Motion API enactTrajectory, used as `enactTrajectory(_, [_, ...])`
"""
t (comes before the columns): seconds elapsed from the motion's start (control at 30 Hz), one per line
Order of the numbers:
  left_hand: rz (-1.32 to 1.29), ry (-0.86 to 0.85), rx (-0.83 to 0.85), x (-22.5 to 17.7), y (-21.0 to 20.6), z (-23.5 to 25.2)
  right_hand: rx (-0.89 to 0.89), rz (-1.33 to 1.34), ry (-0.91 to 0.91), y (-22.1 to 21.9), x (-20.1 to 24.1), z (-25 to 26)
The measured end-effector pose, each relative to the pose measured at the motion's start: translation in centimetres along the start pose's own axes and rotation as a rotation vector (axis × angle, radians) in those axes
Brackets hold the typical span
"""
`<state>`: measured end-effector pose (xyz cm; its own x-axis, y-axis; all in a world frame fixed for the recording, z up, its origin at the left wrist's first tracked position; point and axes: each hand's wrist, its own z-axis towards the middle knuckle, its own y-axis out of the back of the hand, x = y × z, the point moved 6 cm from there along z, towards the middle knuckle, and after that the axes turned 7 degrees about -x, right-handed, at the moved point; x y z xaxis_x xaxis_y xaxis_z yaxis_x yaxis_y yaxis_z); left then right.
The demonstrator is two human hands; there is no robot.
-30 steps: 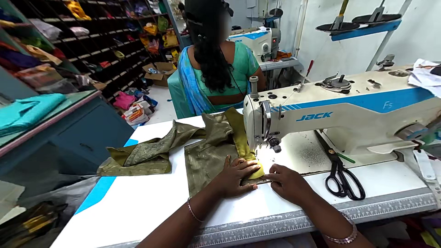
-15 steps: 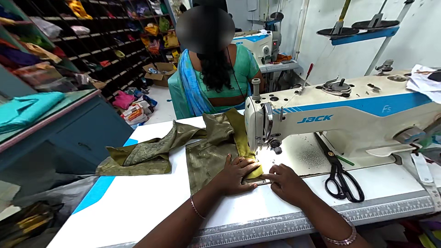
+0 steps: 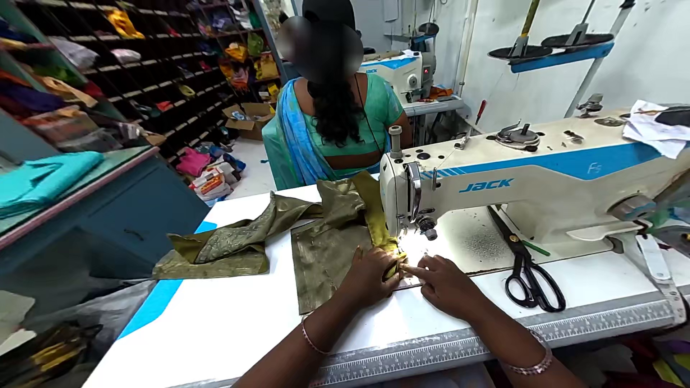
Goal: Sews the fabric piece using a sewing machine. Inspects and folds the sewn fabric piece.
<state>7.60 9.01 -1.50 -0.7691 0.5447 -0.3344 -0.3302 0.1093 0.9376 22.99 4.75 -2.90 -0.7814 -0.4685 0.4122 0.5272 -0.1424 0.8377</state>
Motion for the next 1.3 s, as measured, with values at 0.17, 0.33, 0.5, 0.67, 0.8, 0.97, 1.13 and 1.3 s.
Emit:
enactTrajectory(0.17, [-0.257, 0.098, -0.161, 1.4, 0.8, 0.6, 0.002, 0.018, -0.002, 0.0, 0.0, 0.0])
enactTrajectory(0.33, [-0.416, 0.299, -0.114, 2.3, 1.9, 1.2, 0.048, 0.043, -0.040, 0.1, 0.0, 0.0])
enactTrajectory(0.5, [-0.056, 0.163, -0.008, -0.4, 1.1, 0.2, 0.060, 0.032, -0.043, 0.0, -0.1, 0.1])
enactTrajectory(0.67, [0.074, 0.135, 0.052, -0.1, 0.6, -1.4, 0.091, 0.019, -0.051, 0.0, 0.0, 0.2])
enactTrajectory(0.8, [0.072, -0.168, -0.117, 0.9, 0.7, -1.3, 0.076, 0.017, -0.029, 0.0, 0.1, 0.2])
enactTrajectory(0.97, [0.142, -0.538, -0.265, 1.6, 1.1, -1.0, 0.029, 0.006, -0.008, -0.1, -0.1, 0.0])
enactTrajectory(1.13, [0.186, -0.551, -0.178, 0.8, 1.1, -0.7, 0.022, -0.006, 0.001, 0.0, 0.0, -0.1])
enactTrajectory(1.3, [0.066, -0.514, -0.213, 0.7, 0.1, -0.6, -0.015, -0.022, 0.017, 0.0, 0.1, -0.2])
